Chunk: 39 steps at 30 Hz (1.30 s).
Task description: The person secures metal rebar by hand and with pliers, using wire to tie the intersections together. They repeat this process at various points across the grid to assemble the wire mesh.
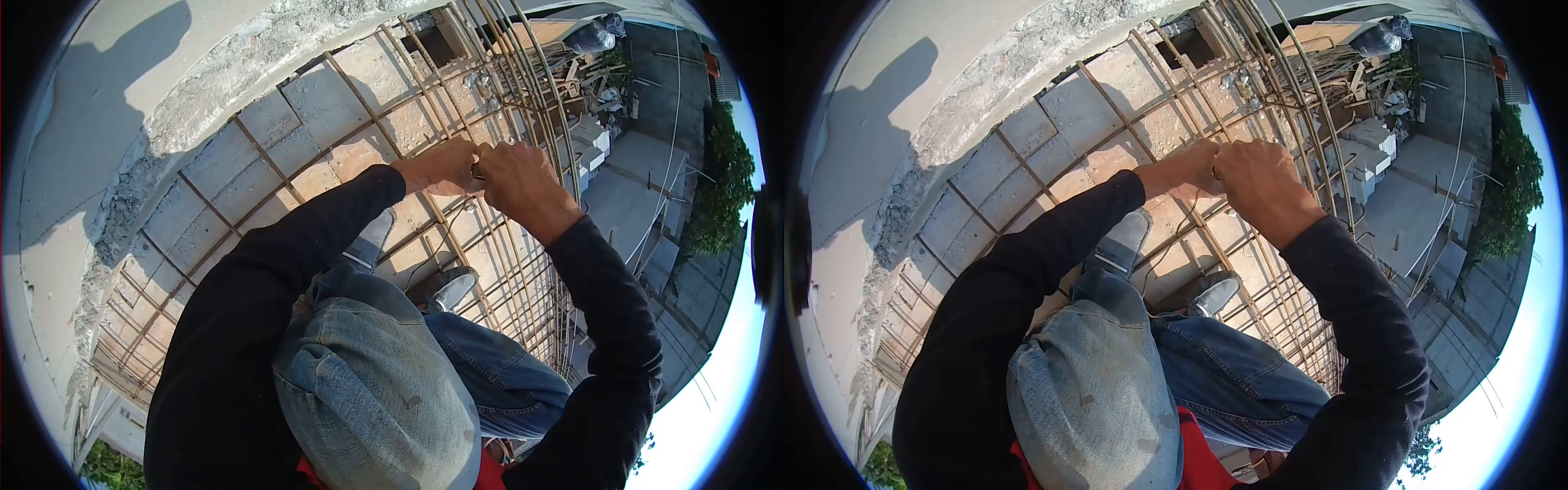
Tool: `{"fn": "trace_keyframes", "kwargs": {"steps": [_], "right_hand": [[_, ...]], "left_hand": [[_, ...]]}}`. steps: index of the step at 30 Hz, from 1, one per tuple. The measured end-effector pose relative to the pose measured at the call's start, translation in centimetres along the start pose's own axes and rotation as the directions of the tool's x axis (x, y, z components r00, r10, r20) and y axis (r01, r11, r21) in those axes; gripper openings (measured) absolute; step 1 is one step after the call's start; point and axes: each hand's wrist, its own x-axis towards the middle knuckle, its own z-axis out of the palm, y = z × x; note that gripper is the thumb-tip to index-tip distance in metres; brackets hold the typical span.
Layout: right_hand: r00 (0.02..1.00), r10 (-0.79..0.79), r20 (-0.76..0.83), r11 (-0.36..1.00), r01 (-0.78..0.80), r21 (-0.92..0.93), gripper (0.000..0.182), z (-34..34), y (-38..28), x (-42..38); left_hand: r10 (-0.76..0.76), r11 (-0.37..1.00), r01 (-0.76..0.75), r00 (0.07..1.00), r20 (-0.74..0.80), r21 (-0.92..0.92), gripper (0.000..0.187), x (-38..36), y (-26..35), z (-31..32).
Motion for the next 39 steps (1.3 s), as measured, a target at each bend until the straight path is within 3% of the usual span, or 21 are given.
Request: {"fn": "trace_keyframes", "kwargs": {"steps": [1, 2, 4, 7, 10, 12, 13, 15, 17, 19, 21, 22, 23, 24, 27, 29, 31, 33, 35, 37, 39], "right_hand": [[0.961, -0.138, -0.242, 0.969, 0.080, -0.233, 0.030, 0.0, 0.0, -0.4], [0.961, -0.137, -0.239, 0.968, 0.078, -0.239, 0.030, 0.2, 0.3, -0.4], [0.664, -0.459, -0.590, 0.787, -0.004, -0.617, 0.027, 1.8, 1.6, -0.3], [0.605, -0.461, -0.649, 0.858, 0.117, -0.500, 0.031, 4.3, 3.2, 1.4], [0.755, -0.344, -0.558, 0.927, 0.179, -0.330, 0.029, 3.0, 2.3, 0.7], [0.824, -0.218, -0.522, 0.968, 0.116, -0.222, 0.020, 2.4, 1.4, 1.2], [0.820, -0.215, -0.531, 0.969, 0.113, -0.218, 0.020, 1.3, 1.0, 1.3], [0.966, -0.114, -0.232, 0.993, 0.120, 0.012, 0.013, -1.3, 0.7, 1.5], [0.948, -0.166, -0.270, 0.983, 0.182, 0.035, 0.009, -2.3, 0.6, 2.4], [0.975, -0.188, 0.116, 0.981, 0.192, -0.017, 0.013, -3.8, 0.9, 2.9], [0.964, -0.220, 0.149, 0.963, 0.238, -0.123, 0.023, -3.2, 0.1, 1.5], [0.934, -0.301, -0.193, 0.921, 0.233, -0.311, 0.028, -2.1, -0.8, 0.4], [0.772, -0.415, -0.482, 0.865, 0.169, -0.473, 0.033, -1.1, -1.1, -0.1], [0.704, -0.483, -0.521, 0.807, 0.127, -0.577, 0.034, -0.1, -0.1, -0.4], [0.620, -0.453, -0.640, 0.820, 0.010, -0.572, 0.043, 3.6, 1.9, 0.4], [0.808, -0.333, -0.487, 0.916, 0.155, -0.369, 0.041, 3.1, 2.5, -0.4], [0.851, -0.251, -0.462, 0.964, 0.175, -0.201, 0.035, 2.4, 2.2, 0.2], [0.959, -0.079, -0.273, 0.975, 0.131, 0.177, 0.021, 0.9, 2.3, 0.6], [0.938, -0.167, -0.302, 0.972, 0.208, 0.107, 0.011, -0.8, 3.2, 1.0], [0.994, -0.060, 0.088, 0.983, 0.043, 0.177, 0.009, -2.5, 3.5, 2.4], [0.980, -0.023, 0.198, 0.984, -0.013, 0.177, 0.016, -4.7, 3.4, 2.8]], "left_hand": [[-0.004, 0.942, 0.046, 0.992, 0.126, -0.332, 0.025, 0.3, -0.6, -1.0], [0.041, 0.777, 0.121, 0.969, 0.242, -0.617, 0.022, 0.4, -0.7, -1.9], [0.013, 0.785, 0.218, 0.930, 0.368, -0.580, 0.022, 0.6, -0.1, -3.2], [-0.020, 0.738, 0.407, 0.811, 0.584, -0.539, 0.022, 1.7, 0.0, -3.9], [-0.156, 0.675, 0.549, 0.759, 0.632, -0.493, 0.030, 0.9, 0.1, -3.8], [-0.005, 0.894, 0.096, 0.979, 0.204, -0.438, 0.041, -0.3, 0.4, -3.6], [-0.006, 0.898, 0.097, 0.978, 0.208, -0.429, 0.041, -1.0, 1.0, -2.9], [-0.127, 0.914, 0.014, 0.959, -0.253, -0.406, 0.045, -2.1, 2.2, -0.6], [-0.250, 0.852, 0.119, 0.948, -0.198, -0.509, 0.049, -2.0, 1.9, -0.1], [-0.224, 0.925, 0.272, 0.954, 0.197, -0.267, 0.045, -0.6, 0.6, -1.1], [-0.170, 0.899, 0.244, 0.960, 0.223, -0.365, 0.039, -0.5, -0.1, -1.8], [0.020, 0.852, 0.082, 0.982, 0.188, -0.517, 0.027, -0.5, -1.4, -2.2], [0.195, 0.755, -0.068, 0.973, 0.124, -0.653, 0.017, -0.6, -1.8, -2.9], [0.105, 0.816, 0.152, 0.910, 0.401, -0.558, 0.017, -0.1, -2.1, -3.5], [0.173, 0.702, 0.379, 0.731, 0.660, -0.603, 0.020, 1.9, -0.9, -4.1], [0.130, 0.740, 0.435, 0.656, 0.744, -0.512, 0.024, 3.4, -1.2, -4.1], [0.279, 0.681, 0.435, 0.591, 0.757, -0.590, 0.025, 4.1, -1.8, -3.9], [0.120, 0.779, 0.374, 0.699, 0.705, -0.503, 0.041, 3.1, -0.2, -6.1], [-0.034, 0.847, 0.348, 0.790, 0.612, -0.403, 0.054, 1.6, -0.5, -6.2], [0.014, 0.934, 0.166, 0.867, 0.498, -0.316, 0.056, -0.1, 1.9, -5.8], [0.034, 0.886, 0.124, 0.944, 0.329, -0.446, 0.045, -0.3, 0.5, -2.5]]}}
